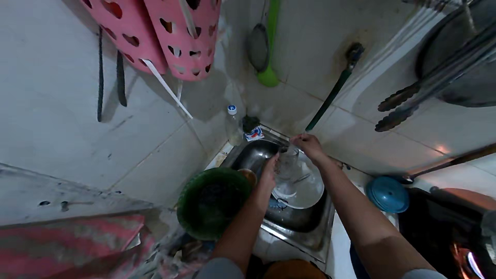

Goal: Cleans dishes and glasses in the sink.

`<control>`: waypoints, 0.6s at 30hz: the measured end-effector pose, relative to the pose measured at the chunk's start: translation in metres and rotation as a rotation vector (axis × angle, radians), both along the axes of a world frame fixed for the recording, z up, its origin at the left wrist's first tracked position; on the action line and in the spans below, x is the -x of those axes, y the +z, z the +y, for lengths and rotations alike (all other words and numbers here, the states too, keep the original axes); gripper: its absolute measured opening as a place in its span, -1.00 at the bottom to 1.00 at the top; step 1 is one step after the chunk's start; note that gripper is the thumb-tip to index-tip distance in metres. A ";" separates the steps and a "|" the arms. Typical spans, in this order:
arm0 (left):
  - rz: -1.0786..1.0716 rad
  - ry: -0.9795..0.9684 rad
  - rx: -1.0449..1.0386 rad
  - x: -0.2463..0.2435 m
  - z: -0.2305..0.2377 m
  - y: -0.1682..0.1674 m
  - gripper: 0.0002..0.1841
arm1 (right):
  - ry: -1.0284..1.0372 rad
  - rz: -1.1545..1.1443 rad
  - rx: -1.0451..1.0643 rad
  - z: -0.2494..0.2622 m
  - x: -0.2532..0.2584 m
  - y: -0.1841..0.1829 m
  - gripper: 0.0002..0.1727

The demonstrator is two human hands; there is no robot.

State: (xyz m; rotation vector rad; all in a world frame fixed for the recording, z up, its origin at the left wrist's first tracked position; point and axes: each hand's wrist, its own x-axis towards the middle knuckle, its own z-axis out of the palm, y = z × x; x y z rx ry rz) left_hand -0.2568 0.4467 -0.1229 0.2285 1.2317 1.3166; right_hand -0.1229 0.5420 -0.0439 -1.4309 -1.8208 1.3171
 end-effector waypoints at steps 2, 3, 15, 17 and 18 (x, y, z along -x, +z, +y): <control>-0.005 0.044 0.015 -0.004 0.001 -0.001 -0.76 | -0.022 0.034 0.059 0.003 0.013 0.004 -0.71; -0.027 0.039 0.007 -0.005 0.001 -0.002 -0.71 | -0.024 0.070 0.120 0.004 0.017 0.005 -0.70; -0.047 0.040 -0.010 -0.004 0.013 0.006 -0.59 | -0.061 0.076 -0.023 -0.042 -0.032 -0.016 -0.37; -0.047 0.053 -0.034 -0.006 0.017 0.003 -0.72 | -0.008 0.071 0.055 -0.053 -0.032 -0.034 0.06; -0.069 0.048 -0.060 -0.008 0.016 0.002 -0.77 | -0.009 0.081 0.068 -0.059 -0.028 -0.043 0.19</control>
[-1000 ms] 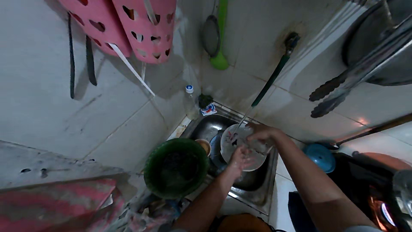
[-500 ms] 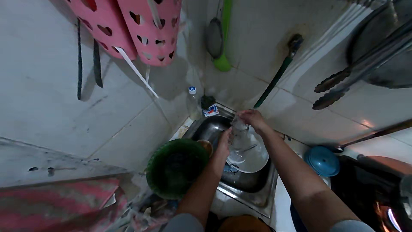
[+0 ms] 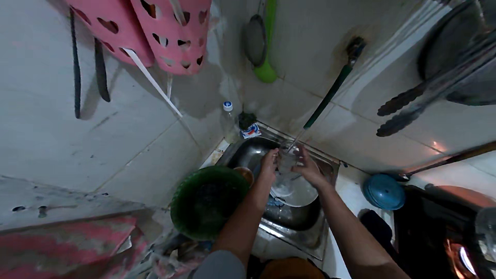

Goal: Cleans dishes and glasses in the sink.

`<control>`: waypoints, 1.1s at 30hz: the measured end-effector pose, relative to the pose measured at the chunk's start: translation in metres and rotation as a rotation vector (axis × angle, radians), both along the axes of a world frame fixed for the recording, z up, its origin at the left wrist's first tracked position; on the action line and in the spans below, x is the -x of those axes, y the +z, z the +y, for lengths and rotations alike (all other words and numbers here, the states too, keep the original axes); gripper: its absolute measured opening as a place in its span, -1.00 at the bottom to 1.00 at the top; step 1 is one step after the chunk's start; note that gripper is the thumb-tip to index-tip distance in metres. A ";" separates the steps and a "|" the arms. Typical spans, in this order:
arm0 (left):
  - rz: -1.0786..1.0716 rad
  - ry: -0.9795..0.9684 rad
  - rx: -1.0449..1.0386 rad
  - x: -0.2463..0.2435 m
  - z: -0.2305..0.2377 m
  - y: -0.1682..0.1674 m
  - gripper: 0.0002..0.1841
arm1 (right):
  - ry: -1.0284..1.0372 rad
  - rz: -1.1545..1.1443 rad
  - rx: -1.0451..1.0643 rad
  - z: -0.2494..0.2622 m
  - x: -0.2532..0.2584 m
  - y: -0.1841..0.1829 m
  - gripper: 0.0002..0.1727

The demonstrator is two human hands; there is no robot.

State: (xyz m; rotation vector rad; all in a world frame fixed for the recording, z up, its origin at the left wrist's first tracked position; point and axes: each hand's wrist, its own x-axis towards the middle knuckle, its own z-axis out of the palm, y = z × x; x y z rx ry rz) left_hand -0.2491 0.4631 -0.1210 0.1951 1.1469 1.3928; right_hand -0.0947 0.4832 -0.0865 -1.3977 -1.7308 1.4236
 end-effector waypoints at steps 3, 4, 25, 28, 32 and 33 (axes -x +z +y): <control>-0.095 -0.001 -0.067 -0.010 -0.005 -0.002 -0.82 | -0.086 0.047 -0.085 -0.003 0.010 -0.022 0.28; -0.129 0.000 -0.076 -0.011 -0.008 -0.004 -0.82 | -0.097 0.036 -0.108 -0.001 0.011 -0.022 0.26; -0.153 -0.310 -0.096 -0.010 0.008 0.020 -0.52 | 0.466 -0.572 -0.048 0.060 -0.003 0.057 0.13; -0.076 -0.330 -0.292 0.001 0.010 0.022 -0.41 | 0.211 -0.106 -0.017 0.037 -0.009 0.026 0.15; 0.032 -0.323 -0.303 -0.003 0.001 0.007 -0.25 | -0.074 0.157 -0.011 0.020 0.013 -0.002 0.19; -0.005 -0.287 -0.257 -0.004 0.000 0.005 -0.18 | -0.113 0.183 -0.003 0.018 0.020 -0.005 0.12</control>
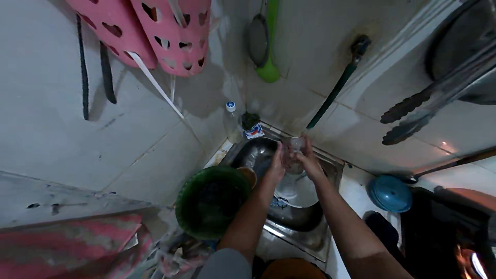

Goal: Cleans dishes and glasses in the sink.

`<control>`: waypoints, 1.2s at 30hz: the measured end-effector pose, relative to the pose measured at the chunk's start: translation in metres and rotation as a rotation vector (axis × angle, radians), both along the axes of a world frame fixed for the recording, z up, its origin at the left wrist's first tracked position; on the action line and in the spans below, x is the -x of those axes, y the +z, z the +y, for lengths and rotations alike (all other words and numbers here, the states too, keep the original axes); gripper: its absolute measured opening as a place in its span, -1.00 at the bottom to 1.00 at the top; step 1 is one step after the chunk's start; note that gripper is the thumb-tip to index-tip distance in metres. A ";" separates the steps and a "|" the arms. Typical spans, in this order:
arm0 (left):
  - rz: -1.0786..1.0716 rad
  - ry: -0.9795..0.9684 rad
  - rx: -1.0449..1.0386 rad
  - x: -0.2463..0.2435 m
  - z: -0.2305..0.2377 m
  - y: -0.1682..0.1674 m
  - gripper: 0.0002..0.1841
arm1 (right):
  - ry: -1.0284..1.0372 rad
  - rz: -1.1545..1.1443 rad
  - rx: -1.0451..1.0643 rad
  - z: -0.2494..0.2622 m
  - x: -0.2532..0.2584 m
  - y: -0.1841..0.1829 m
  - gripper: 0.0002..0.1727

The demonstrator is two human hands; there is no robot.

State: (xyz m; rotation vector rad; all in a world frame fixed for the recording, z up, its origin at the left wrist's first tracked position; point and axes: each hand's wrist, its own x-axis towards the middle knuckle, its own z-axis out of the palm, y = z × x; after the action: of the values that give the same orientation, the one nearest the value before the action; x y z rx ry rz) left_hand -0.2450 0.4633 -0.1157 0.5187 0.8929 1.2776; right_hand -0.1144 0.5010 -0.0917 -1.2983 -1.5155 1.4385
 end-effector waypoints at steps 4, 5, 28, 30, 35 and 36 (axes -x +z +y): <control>-0.076 0.086 0.204 -0.013 -0.009 -0.001 -0.04 | -0.123 -0.183 -0.011 0.007 0.017 0.004 -0.27; -0.076 0.085 0.218 -0.018 -0.013 0.000 -0.05 | -0.127 -0.292 -0.035 0.013 0.020 0.010 -0.29; -0.140 0.207 0.310 -0.032 -0.009 0.001 -0.43 | 0.165 -1.035 -0.219 0.043 0.039 0.072 -0.36; -0.024 0.262 0.391 -0.043 -0.014 0.005 -0.35 | 0.167 -1.085 -0.194 0.041 0.040 0.071 -0.31; 0.075 0.238 0.350 -0.015 0.000 -0.008 -0.40 | 0.746 -0.562 0.036 0.049 0.004 0.077 -0.75; 0.088 0.209 0.338 -0.010 0.003 -0.011 -0.39 | 0.838 -0.514 0.113 0.051 0.001 0.078 -0.70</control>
State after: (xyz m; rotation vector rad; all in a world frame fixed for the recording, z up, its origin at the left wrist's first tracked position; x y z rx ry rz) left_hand -0.2352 0.4666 -0.1267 0.2192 1.2350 1.2634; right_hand -0.1159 0.5516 -0.0141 -1.2016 -2.5597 1.7718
